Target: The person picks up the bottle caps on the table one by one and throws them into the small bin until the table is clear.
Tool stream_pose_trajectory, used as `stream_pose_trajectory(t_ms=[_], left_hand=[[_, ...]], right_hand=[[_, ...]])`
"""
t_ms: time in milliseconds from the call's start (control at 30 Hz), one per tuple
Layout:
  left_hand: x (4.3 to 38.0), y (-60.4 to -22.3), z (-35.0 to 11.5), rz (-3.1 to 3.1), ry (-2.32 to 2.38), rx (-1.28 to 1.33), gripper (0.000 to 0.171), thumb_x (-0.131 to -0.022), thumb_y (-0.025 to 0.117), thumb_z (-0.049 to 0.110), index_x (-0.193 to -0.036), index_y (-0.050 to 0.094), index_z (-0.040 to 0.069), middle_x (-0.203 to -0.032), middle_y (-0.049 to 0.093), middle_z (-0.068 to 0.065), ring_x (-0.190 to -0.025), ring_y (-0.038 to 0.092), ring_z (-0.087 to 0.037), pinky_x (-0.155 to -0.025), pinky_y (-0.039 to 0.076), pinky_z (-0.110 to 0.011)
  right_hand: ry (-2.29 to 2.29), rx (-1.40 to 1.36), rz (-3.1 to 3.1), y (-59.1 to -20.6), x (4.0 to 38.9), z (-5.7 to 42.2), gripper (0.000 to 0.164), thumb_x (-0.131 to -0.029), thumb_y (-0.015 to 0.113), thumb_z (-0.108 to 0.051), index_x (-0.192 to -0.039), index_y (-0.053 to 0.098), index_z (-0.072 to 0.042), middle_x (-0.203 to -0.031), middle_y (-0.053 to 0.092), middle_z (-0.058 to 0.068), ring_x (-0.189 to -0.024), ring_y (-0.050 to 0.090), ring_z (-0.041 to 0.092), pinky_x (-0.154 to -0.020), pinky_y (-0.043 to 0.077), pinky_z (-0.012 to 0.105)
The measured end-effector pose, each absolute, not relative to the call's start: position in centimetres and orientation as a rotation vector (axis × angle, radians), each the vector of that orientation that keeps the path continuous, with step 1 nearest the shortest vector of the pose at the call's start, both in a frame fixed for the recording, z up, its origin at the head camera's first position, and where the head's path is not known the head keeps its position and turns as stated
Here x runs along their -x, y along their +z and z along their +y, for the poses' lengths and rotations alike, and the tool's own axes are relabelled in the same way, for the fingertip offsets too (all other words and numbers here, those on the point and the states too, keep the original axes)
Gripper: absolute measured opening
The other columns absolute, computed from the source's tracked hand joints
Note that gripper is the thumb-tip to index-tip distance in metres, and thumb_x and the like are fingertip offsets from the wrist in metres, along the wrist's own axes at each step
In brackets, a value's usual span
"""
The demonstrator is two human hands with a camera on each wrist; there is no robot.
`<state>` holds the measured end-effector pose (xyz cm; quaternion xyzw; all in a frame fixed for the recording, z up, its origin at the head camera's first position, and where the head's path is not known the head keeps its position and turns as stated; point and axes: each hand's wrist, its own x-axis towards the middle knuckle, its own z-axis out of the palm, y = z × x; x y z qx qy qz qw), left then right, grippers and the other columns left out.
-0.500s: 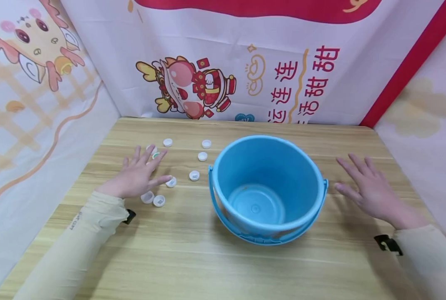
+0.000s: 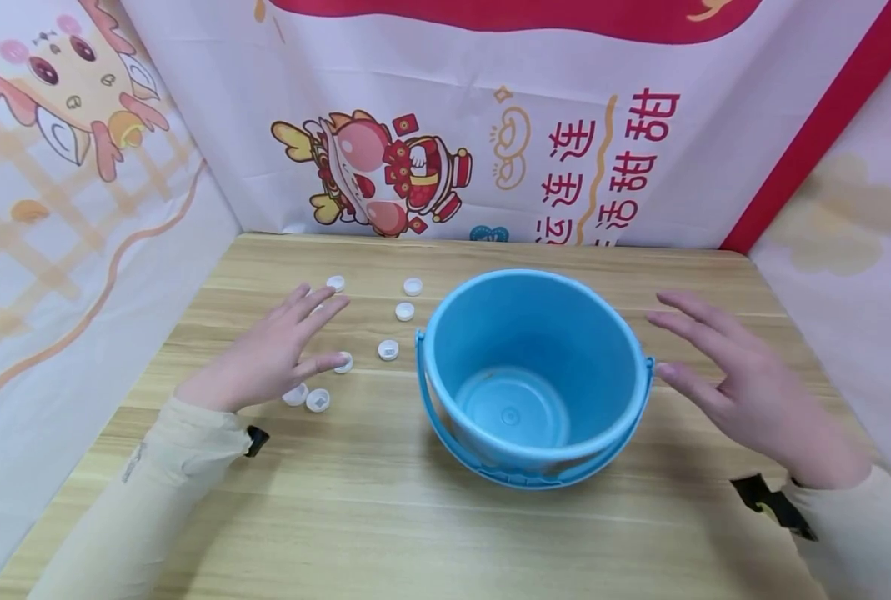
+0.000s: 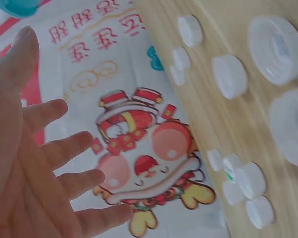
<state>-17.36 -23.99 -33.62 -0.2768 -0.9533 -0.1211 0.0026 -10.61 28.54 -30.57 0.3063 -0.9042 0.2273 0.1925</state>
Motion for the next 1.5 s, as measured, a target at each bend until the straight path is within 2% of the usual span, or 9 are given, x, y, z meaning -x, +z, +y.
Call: stream_pose_trajectory(t_ms=[67, 167, 333, 467, 767, 1000, 1267, 1500], left_hand=[[16.8, -33.3, -23.6, -2.948, -0.362, 0.913, 0.077, -0.095, 0.059, 0.053, -0.157, 0.029, 0.018, -0.16, 0.024, -0.014, -0.147, 0.012, -0.044, -0.112, 0.02, -0.063], [16.0, -32.7, -22.9, -2.853, -0.342, 0.998, 0.075, -0.095, 0.063, 0.048, -0.155, 0.033, 0.015, -0.159, 0.028, -0.014, -0.147, 0.016, -0.042, -0.113, 0.022, -0.06], [14.7, -32.4, -21.8, -2.693, -0.359, 1.096, 0.075, -0.091, 0.07, 0.043, -0.152, 0.039, 0.013, -0.154, 0.038, -0.014, -0.146, 0.022, -0.036, -0.111, 0.03, -0.057], [13.9, -32.4, -21.2, -2.648, -0.375, 1.129, 0.073, -0.091, 0.07, 0.044, -0.151, 0.042, 0.012, -0.15, 0.043, -0.014, -0.144, 0.028, -0.037, -0.11, 0.031, -0.056], [13.2, -33.4, -21.4, -2.663, -0.391, 1.117, 0.065, -0.092, 0.068, 0.044, -0.146, 0.049, 0.012, -0.145, 0.048, -0.014, -0.139, 0.036, -0.039, -0.11, 0.031, -0.057], [12.9, -34.3, -22.5, -2.719, -0.418, 1.038, 0.059, -0.092, 0.069, 0.042, -0.142, 0.054, 0.013, -0.142, 0.05, -0.016, -0.138, 0.037, -0.04, -0.108, 0.034, -0.058], [13.8, -35.4, -24.3, -2.876, -0.489, 0.9, 0.045, -0.097, 0.063, 0.038, -0.131, 0.063, 0.008, -0.135, 0.058, -0.015, -0.125, 0.052, -0.037, -0.102, 0.041, -0.056], [15.3, -36.9, -26.2, -2.976, -0.526, 0.82, 0.037, -0.096, 0.068, 0.026, -0.126, 0.066, 0.005, -0.129, 0.063, -0.016, -0.122, 0.055, -0.038, -0.101, 0.042, -0.056]], right_hand=[[0.66, -0.933, -2.457, -30.2, 10.3, 27.7, 0.055, -0.091, 0.072, -0.037, -0.138, 0.059, -0.012, -0.146, 0.049, 0.01, -0.135, 0.044, 0.026, -0.1, 0.032, 0.008], [0.729, -1.031, -2.345, -29.9, 9.9, 26.6, 0.058, -0.096, 0.057, -0.051, -0.129, 0.065, -0.004, -0.138, 0.056, 0.014, -0.132, 0.049, 0.022, -0.1, 0.037, 0.011], [0.84, -1.165, -2.195, -29.6, 8.9, 24.8, 0.052, -0.097, 0.059, -0.044, -0.117, 0.07, 0.003, -0.127, 0.061, 0.022, -0.128, 0.052, 0.024, -0.1, 0.04, 0.017], [0.945, -1.29, -2.034, -29.5, 8.2, 23.1, 0.042, -0.097, 0.065, -0.036, -0.106, 0.073, 0.005, -0.117, 0.064, 0.026, -0.123, 0.056, 0.029, -0.101, 0.042, 0.021], [1.045, -1.457, -1.84, -31.0, 8.4, 22.1, 0.027, -0.094, 0.069, -0.024, -0.092, 0.076, 0.003, -0.1, 0.069, 0.022, -0.108, 0.062, 0.028, -0.111, 0.036, 0.038], [1.123, -1.478, -1.821, -32.2, 8.9, 22.3, 0.026, -0.093, 0.07, -0.022, -0.091, 0.076, 0.004, -0.092, 0.068, 0.016, -0.098, 0.06, 0.024, -0.113, 0.032, 0.041], [1.186, -1.468, -1.821, -33.1, 9.3, 22.7, 0.026, -0.091, 0.071, -0.023, -0.092, 0.076, 0.002, -0.091, 0.066, 0.013, -0.095, 0.059, 0.023, -0.113, 0.032, 0.041], [1.211, -1.478, -1.812, -33.4, 9.5, 22.8, 0.026, -0.091, 0.071, -0.023, -0.092, 0.076, 0.002, -0.091, 0.067, 0.013, -0.094, 0.059, 0.022, -0.112, 0.032, 0.041]])
